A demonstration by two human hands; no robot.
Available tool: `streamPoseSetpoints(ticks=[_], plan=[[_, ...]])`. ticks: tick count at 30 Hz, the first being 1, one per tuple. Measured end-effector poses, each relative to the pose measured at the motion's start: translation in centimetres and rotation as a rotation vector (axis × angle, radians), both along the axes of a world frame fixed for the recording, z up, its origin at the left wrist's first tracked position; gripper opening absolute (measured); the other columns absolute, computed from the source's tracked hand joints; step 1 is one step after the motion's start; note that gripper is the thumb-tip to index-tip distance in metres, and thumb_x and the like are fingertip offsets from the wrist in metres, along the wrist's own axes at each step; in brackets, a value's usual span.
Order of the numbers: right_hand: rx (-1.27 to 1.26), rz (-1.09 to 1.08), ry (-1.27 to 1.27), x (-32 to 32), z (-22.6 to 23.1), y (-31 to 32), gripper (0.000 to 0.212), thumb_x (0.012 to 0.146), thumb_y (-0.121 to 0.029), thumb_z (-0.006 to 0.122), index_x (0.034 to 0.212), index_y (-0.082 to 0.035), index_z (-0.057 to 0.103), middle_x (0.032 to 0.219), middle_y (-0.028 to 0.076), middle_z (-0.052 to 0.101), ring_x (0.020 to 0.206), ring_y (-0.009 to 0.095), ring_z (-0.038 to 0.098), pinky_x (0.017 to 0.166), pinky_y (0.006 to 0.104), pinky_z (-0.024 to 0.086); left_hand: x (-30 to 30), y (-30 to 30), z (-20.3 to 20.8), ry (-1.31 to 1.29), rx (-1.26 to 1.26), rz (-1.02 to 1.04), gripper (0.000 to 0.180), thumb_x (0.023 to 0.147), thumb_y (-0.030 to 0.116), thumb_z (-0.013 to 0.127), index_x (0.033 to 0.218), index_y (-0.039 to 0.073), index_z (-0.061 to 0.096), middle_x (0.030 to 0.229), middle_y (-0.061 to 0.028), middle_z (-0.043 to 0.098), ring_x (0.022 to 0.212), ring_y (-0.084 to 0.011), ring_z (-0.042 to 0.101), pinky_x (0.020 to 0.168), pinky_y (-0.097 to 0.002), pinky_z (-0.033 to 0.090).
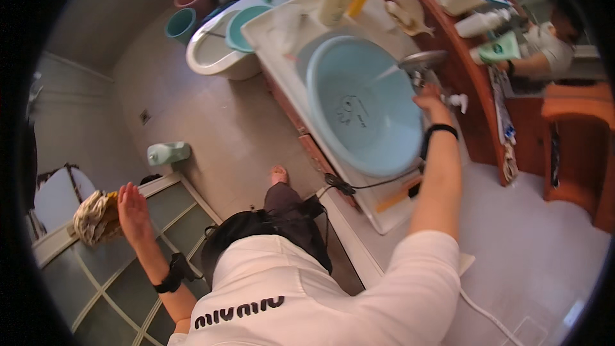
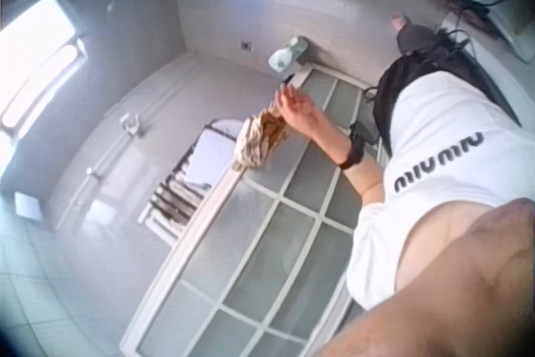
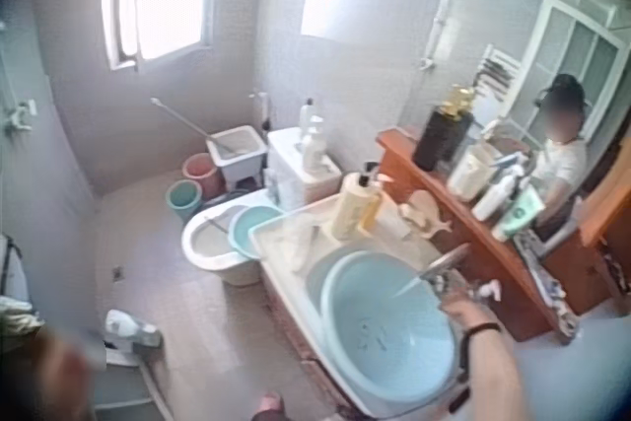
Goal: The person wrings out a yellow and white cloth in a blue basin at the sink, then hangs the cloth on a glass door. They repeatedly fill the basin with water from the tap and pour it onto the floor, then place the basin back in the sink.
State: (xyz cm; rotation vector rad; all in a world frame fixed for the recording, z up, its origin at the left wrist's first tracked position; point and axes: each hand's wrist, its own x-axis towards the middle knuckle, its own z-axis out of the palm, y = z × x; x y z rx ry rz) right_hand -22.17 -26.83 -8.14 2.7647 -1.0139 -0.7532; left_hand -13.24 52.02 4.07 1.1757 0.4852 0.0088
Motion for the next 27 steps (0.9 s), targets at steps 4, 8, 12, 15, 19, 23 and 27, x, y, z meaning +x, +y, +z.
streamPoseSetpoints(ticks=[4, 8, 12, 15, 19, 23, 27], plan=[[0.337, 0.07, -0.215, 0.3, 7.0, 5.7, 0.062, 0.083, -0.038, 0.055, 0.126, 0.006, 0.045, 0.126, 0.026, 0.049, 0.119, 0.034, 0.047, 0.101, 0.0367, 0.035, -0.2, -0.2, -0.5, 0.062, -0.036, 0.071, 0.029, 0.091, 0.015, 0.049, 0.119, 0.006, 0.049, 0.117, -0.0086, 0.057, 0.108, -0.0186, 0.054, 0.09, -0.0316, 0.044], [0.368, 0.076, -0.524, 0.7, 14.8, 17.1, 0.051, 0.088, -0.028, 0.055, 0.128, 0.001, 0.046, 0.121, 0.02, 0.055, 0.113, 0.03, 0.053, 0.095, 0.0362, 0.04, 0.3, 0.0, -1.1, 0.051, -0.07, 0.092, 0.028, 0.091, 0.014, 0.049, 0.117, 0.005, 0.05, 0.117, -0.0093, 0.058, 0.106, -0.0187, 0.056, 0.089, -0.0316, 0.044], [0.881, 0.03, -0.866, 4.9, 19.2, 29.3, 0.038, 0.09, -0.019, 0.054, 0.123, -0.002, 0.051, 0.115, 0.012, 0.06, 0.104, 0.019, 0.058, 0.086, 0.0312, 0.046, 2.1, 0.4, -2.2, 0.078, -0.093, 0.137, 0.028, 0.091, 0.013, 0.05, 0.117, 0.004, 0.05, 0.115, -0.0094, 0.058, 0.103, -0.0185, 0.057, 0.087, -0.0313, 0.046], [1.503, -0.093, -0.814, 10.3, 17.5, 37.9, 0.031, 0.091, -0.019, 0.052, 0.119, -0.004, 0.054, 0.114, 0.009, 0.06, 0.1, 0.016, 0.059, 0.08, 0.0276, 0.048, 4.3, 0.6, -3.7, 0.095, -0.147, 0.141, 0.027, 0.09, 0.012, 0.05, 0.116, 0.004, 0.05, 0.114, -0.0091, 0.058, 0.101, -0.0181, 0.058, 0.086, -0.0308, 0.047], [1.794, -0.154, -0.568, 21.2, 8.4, 47.4, 0.035, 0.092, -0.021, 0.051, 0.122, -0.003, 0.049, 0.116, 0.011, 0.058, 0.098, 0.019, 0.061, 0.077, 0.0294, 0.051, 8.2, 1.1, -6.2, 0.162, -0.147, 0.103, 0.026, 0.09, 0.013, 0.051, 0.115, 0.005, 0.051, 0.113, -0.0086, 0.059, 0.101, -0.017, 0.058, 0.085, -0.03, 0.047], [1.878, -0.901, -0.545, 32.6, -5.4, 51.7, 0.043, 0.092, -0.025, 0.053, 0.124, 0.0, 0.042, 0.116, 0.017, 0.055, 0.099, 0.026, 0.06, 0.079, 0.0354, 0.052, 12.1, 3.0, -9.1, 0.238, -0.146, 0.051, 0.033, 0.089, 0.017, 0.054, 0.12, 0.008, 0.049, 0.116, -0.0052, 0.057, 0.106, -0.016, 0.055, 0.092, -0.0311, 0.043], [1.583, -1.387, -0.833, 41.8, -20.4, 49.5, 0.048, 0.09, -0.03, 0.056, 0.122, 0.003, 0.042, 0.116, 0.021, 0.053, 0.096, 0.031, 0.059, 0.08, 0.0403, 0.053, 13.6, 6.7, -13.0, 0.353, -0.103, 0.106, 0.03, 0.089, 0.019, 0.055, 0.117, 0.009, 0.052, 0.114, -0.006, 0.059, 0.103, -0.0167, 0.056, 0.088, -0.0315, 0.043]])
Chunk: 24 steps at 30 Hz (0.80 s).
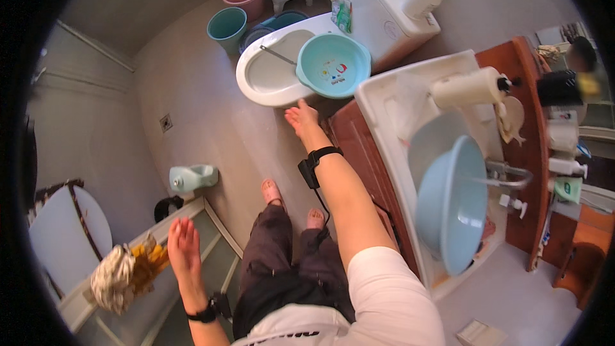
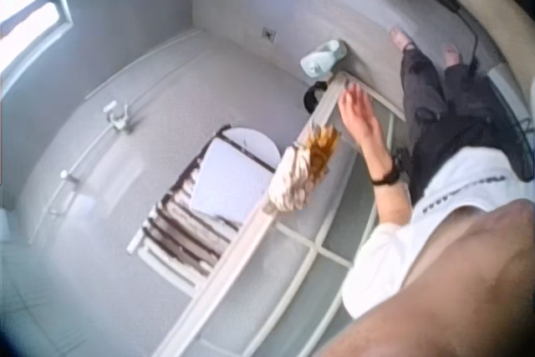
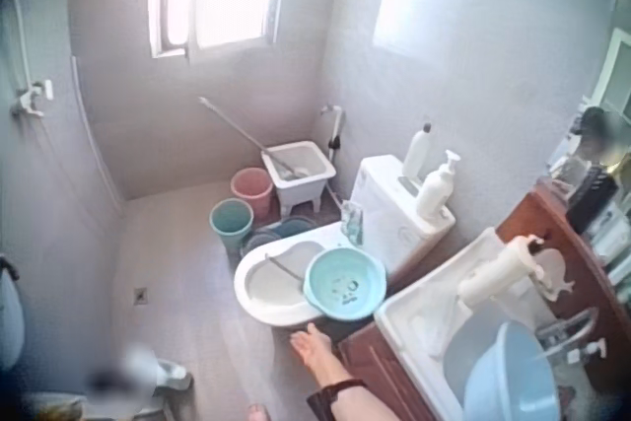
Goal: The person wrings out a yellow and white cloth in a blue basin at the sink, then hangs the cloth on a glass door. They repeatedly fill the basin with water from the tap and pour it onto the floor, then place the basin back in the sink.
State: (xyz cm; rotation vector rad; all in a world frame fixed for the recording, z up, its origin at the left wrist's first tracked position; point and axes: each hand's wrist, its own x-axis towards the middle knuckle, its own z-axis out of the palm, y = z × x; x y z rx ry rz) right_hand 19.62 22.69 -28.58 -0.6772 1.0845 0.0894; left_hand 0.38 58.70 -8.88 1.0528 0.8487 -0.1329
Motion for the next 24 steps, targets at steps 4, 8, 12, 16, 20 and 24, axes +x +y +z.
streamPoseSetpoints(ticks=[4, 8, 12, 16, 20, 24], plan=[[-0.199, -0.329, 0.188, 5.8, -11.5, -4.2, 0.049, 0.084, -0.039, 0.062, 0.111, 0.0, 0.05, 0.103, 0.015, 0.054, 0.086, 0.026, 0.059, 0.069, 0.0367, 0.055, 0.5, 4.1, -4.3, 0.23, 0.107, 0.109, 0.03, 0.089, 0.02, 0.055, 0.116, 0.009, 0.052, 0.11, -0.005, 0.059, 0.099, -0.0163, 0.057, 0.086, -0.0295, 0.044], [-0.129, -0.487, 0.005, 7.3, -18.1, -7.3, 0.046, 0.084, -0.039, 0.062, 0.113, -0.007, 0.049, 0.098, 0.011, 0.058, 0.08, 0.025, 0.061, 0.059, 0.0321, 0.055, 0.4, 5.7, -7.2, 0.304, 0.126, 0.098, 0.029, 0.089, 0.019, 0.056, 0.115, 0.008, 0.053, 0.109, -0.0054, 0.06, 0.097, -0.0157, 0.057, 0.084, -0.0291, 0.045], [-0.013, -0.567, -0.087, 7.1, -20.1, -9.5, 0.031, 0.078, -0.011, 0.063, 0.106, -0.007, 0.049, 0.091, 0.009, 0.058, 0.065, 0.021, 0.057, 0.049, 0.0277, 0.05, 0.7, 5.5, -8.6, 0.341, 0.11, 0.068, 0.029, 0.089, 0.019, 0.056, 0.115, 0.007, 0.053, 0.11, -0.006, 0.06, 0.098, -0.0158, 0.057, 0.084, -0.0285, 0.046], [-0.131, -0.516, -0.047, 5.8, -18.7, -10.0, 0.026, 0.073, 0.0, 0.058, 0.097, -0.005, 0.048, 0.091, 0.01, 0.055, 0.065, 0.017, 0.052, 0.045, 0.0252, 0.042, 0.3, 4.3, -8.7, 0.328, 0.06, 0.021, 0.03, 0.09, 0.02, 0.053, 0.117, 0.007, 0.052, 0.111, -0.0059, 0.06, 0.099, -0.0152, 0.057, 0.083, -0.0281, 0.047], [-0.197, -0.337, -0.122, 3.9, -14.5, -8.7, 0.024, 0.073, 0.0, 0.059, 0.094, -0.005, 0.049, 0.09, 0.008, 0.054, 0.067, 0.017, 0.052, 0.044, 0.0243, 0.042, -1.4, 3.2, -7.7, 0.289, 0.029, 0.016, 0.029, 0.091, 0.019, 0.052, 0.117, 0.007, 0.052, 0.112, -0.0066, 0.059, 0.099, -0.016, 0.058, 0.084, -0.0285, 0.047], [-0.277, -0.139, -0.173, 1.2, -9.1, -6.9, 0.022, 0.076, -0.001, 0.062, 0.095, -0.005, 0.052, 0.089, 0.005, 0.055, 0.065, 0.015, 0.052, 0.045, 0.0235, 0.043, -4.9, 1.7, -6.5, 0.239, 0.001, 0.08, 0.03, 0.09, 0.019, 0.054, 0.116, 0.005, 0.051, 0.111, -0.0083, 0.059, 0.098, -0.0172, 0.057, 0.084, -0.0294, 0.046]])
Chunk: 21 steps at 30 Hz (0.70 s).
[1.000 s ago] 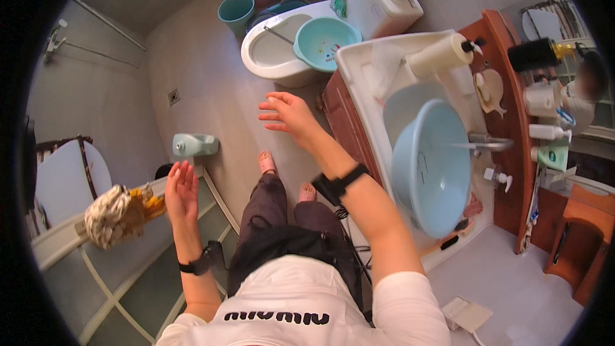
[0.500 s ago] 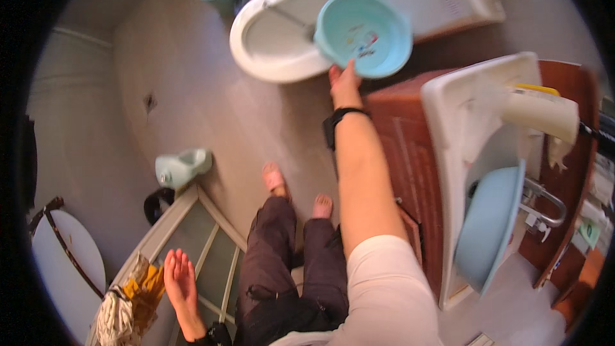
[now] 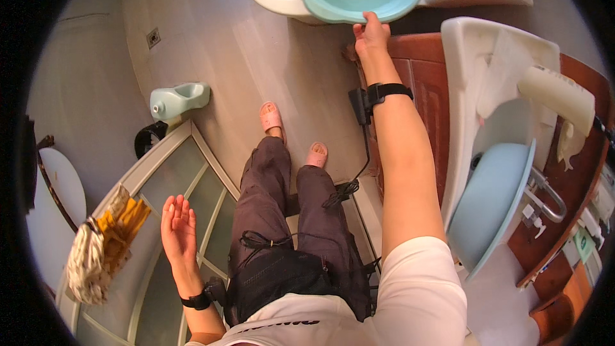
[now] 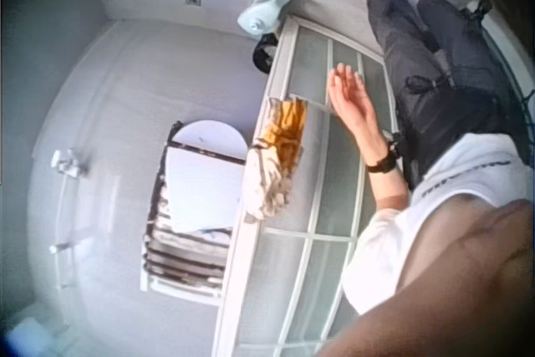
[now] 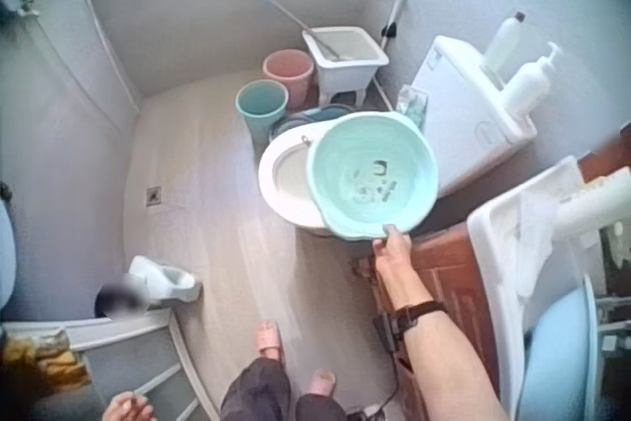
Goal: The person wrings out a yellow and white cloth in a blue basin at the sink, then hangs the cloth on a glass door. They repeatedly fill the basin with water from the tap and pour it onto the floor, then place the basin back in the sink.
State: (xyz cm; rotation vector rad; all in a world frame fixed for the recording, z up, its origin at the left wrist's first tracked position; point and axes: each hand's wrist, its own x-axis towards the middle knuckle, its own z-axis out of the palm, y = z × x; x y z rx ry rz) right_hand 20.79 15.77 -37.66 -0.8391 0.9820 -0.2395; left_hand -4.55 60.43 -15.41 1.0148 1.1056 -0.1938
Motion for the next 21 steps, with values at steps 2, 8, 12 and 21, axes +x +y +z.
streamPoseSetpoints(ticks=[2, 8, 12, 21], plan=[[-0.043, 0.142, -0.022, -1.8, 2.4, 1.1, 0.022, 0.075, -0.002, 0.062, 0.095, -0.006, 0.052, 0.089, 0.004, 0.054, 0.065, 0.014, 0.051, 0.045, 0.0239, 0.043, -2.4, -0.9, 0.6, -0.028, -0.004, 0.039, 0.03, 0.09, 0.019, 0.054, 0.117, 0.005, 0.05, 0.111, -0.0085, 0.059, 0.099, -0.0178, 0.057, 0.085, -0.0299, 0.046], [-0.059, 0.443, 0.017, -8.2, 6.6, 5.8, 0.026, 0.075, -0.007, 0.061, 0.099, -0.006, 0.052, 0.092, 0.004, 0.055, 0.071, 0.013, 0.052, 0.047, 0.0229, 0.044, -11.5, -3.2, 2.8, -0.142, -0.054, 0.166, 0.026, 0.09, 0.016, 0.053, 0.114, 0.006, 0.052, 0.11, -0.0087, 0.059, 0.1, -0.0182, 0.057, 0.086, -0.0311, 0.046], [-0.095, 0.583, 0.061, -12.7, 7.0, 9.1, 0.024, 0.074, -0.007, 0.062, 0.096, -0.002, 0.053, 0.084, 0.004, 0.056, 0.065, 0.013, 0.053, 0.046, 0.0235, 0.044, -16.4, -3.3, 4.4, -0.129, -0.028, 0.226, 0.026, 0.09, 0.015, 0.053, 0.114, 0.006, 0.052, 0.111, -0.0086, 0.058, 0.1, -0.0182, 0.057, 0.087, -0.0314, 0.046], [-0.156, 0.767, 0.199, -24.8, 3.7, 16.2, 0.018, 0.076, -0.009, 0.061, 0.09, -0.001, 0.053, 0.076, 0.004, 0.057, 0.053, 0.01, 0.051, 0.043, 0.0219, 0.044, -21.7, -0.7, 3.9, -0.081, -0.014, 0.191, 0.027, 0.09, 0.014, 0.052, 0.115, 0.005, 0.051, 0.112, -0.009, 0.057, 0.101, -0.0191, 0.056, 0.088, -0.0321, 0.045]])
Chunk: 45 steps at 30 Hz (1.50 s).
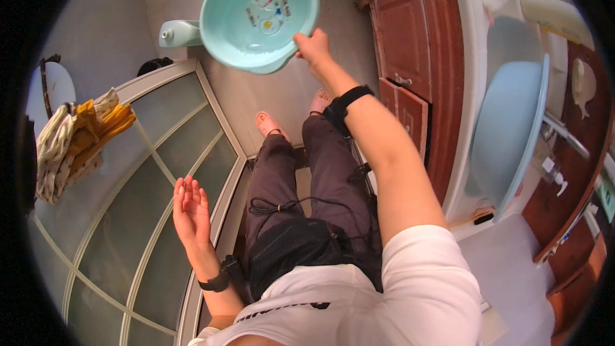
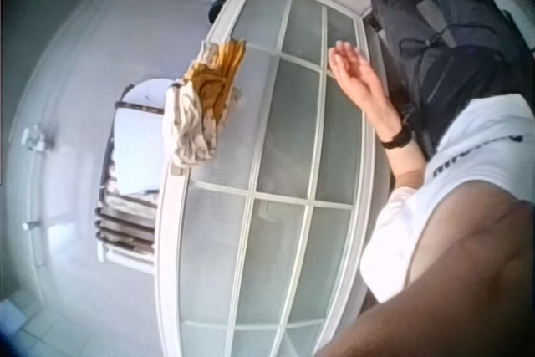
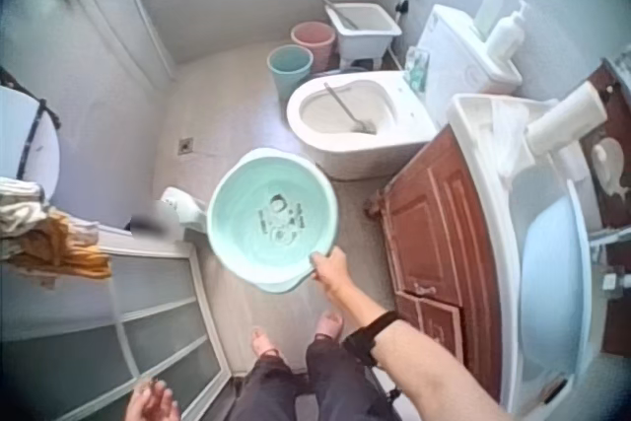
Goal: The person wrings out a yellow and white cloth in a blue basin at the sink, then hangs the cloth on a glass door. They repeatedly fill the basin with water from the tap and pour it onto the floor, then place the basin back in the sink.
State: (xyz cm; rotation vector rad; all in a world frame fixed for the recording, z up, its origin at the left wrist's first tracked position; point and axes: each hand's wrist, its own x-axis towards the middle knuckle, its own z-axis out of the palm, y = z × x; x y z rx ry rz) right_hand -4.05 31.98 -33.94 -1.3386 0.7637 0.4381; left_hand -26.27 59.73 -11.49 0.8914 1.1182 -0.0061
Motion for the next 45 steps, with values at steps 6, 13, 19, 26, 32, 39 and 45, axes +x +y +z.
streamPoseSetpoints(ticks=[6, 13, 19, 26, 32, 39, 45], plan=[[0.015, -0.037, 0.06, -8.0, -2.7, 5.5, 0.022, 0.075, -0.011, 0.061, 0.092, 0.0, 0.054, 0.075, 0.005, 0.058, 0.048, 0.01, 0.052, 0.04, 0.0215, 0.044, -1.1, 3.0, -2.4, 0.055, -0.034, -0.117, 0.026, 0.091, 0.014, 0.051, 0.115, 0.005, 0.052, 0.111, -0.0094, 0.058, 0.098, -0.0186, 0.058, 0.084, -0.0315, 0.048], [0.169, -0.252, 0.043, -15.3, -4.4, 11.9, 0.027, 0.073, -0.007, 0.056, 0.098, 0.004, 0.055, 0.076, 0.009, 0.059, 0.05, 0.014, 0.052, 0.04, 0.0263, 0.042, -1.1, 7.7, -3.9, 0.062, -0.035, -0.288, 0.026, 0.091, 0.015, 0.051, 0.115, 0.005, 0.051, 0.111, -0.0074, 0.059, 0.099, -0.0166, 0.057, 0.083, -0.0292, 0.048], [0.315, -0.427, 0.078, -19.0, -6.3, 14.5, 0.026, 0.075, -0.005, 0.056, 0.1, 0.001, 0.053, 0.078, 0.007, 0.057, 0.051, 0.012, 0.049, 0.039, 0.0246, 0.039, -0.5, 9.7, -6.0, 0.062, -0.01, -0.4, 0.026, 0.091, 0.016, 0.051, 0.115, 0.006, 0.051, 0.111, -0.0067, 0.059, 0.098, -0.0162, 0.058, 0.083, -0.0282, 0.048], [0.255, -0.425, 0.185, -23.2, -10.7, 10.7, 0.028, 0.077, -0.011, 0.059, 0.103, -0.003, 0.054, 0.086, 0.005, 0.059, 0.065, 0.011, 0.054, 0.045, 0.0235, 0.042, -1.7, 8.6, -7.7, 0.144, -0.032, -0.413, 0.025, 0.091, 0.015, 0.051, 0.114, 0.006, 0.052, 0.109, -0.0069, 0.06, 0.097, -0.0164, 0.059, 0.082, -0.0287, 0.049], [0.299, -0.648, 0.215, -27.8, -15.3, 6.4, 0.025, 0.081, -0.007, 0.058, 0.105, -0.007, 0.05, 0.087, 0.001, 0.056, 0.068, 0.009, 0.051, 0.047, 0.0204, 0.038, -2.8, 8.4, -10.1, 0.216, -0.023, -0.39, 0.024, 0.09, 0.016, 0.052, 0.112, 0.006, 0.053, 0.106, -0.0065, 0.061, 0.095, -0.0161, 0.059, 0.08, -0.0281, 0.05], [0.294, -0.996, 0.233, -33.0, -21.1, 2.4, 0.031, 0.079, 0.0, 0.058, 0.107, -0.006, 0.047, 0.092, 0.005, 0.055, 0.068, 0.014, 0.052, 0.044, 0.0225, 0.037, -3.1, 8.4, -11.9, 0.263, -0.013, -0.428, 0.024, 0.09, 0.017, 0.053, 0.112, 0.007, 0.053, 0.107, -0.0062, 0.061, 0.094, -0.016, 0.06, 0.079, -0.0282, 0.05], [0.232, -1.085, 0.271, -35.6, -23.6, 0.5, 0.033, 0.078, 0.001, 0.057, 0.108, -0.01, 0.048, 0.095, 0.004, 0.055, 0.068, 0.013, 0.051, 0.045, 0.0228, 0.036, -3.2, 7.7, -13.4, 0.269, -0.054, -0.456, 0.022, 0.089, 0.017, 0.054, 0.11, 0.008, 0.054, 0.105, -0.0062, 0.061, 0.093, -0.0159, 0.06, 0.079, -0.0282, 0.05]])
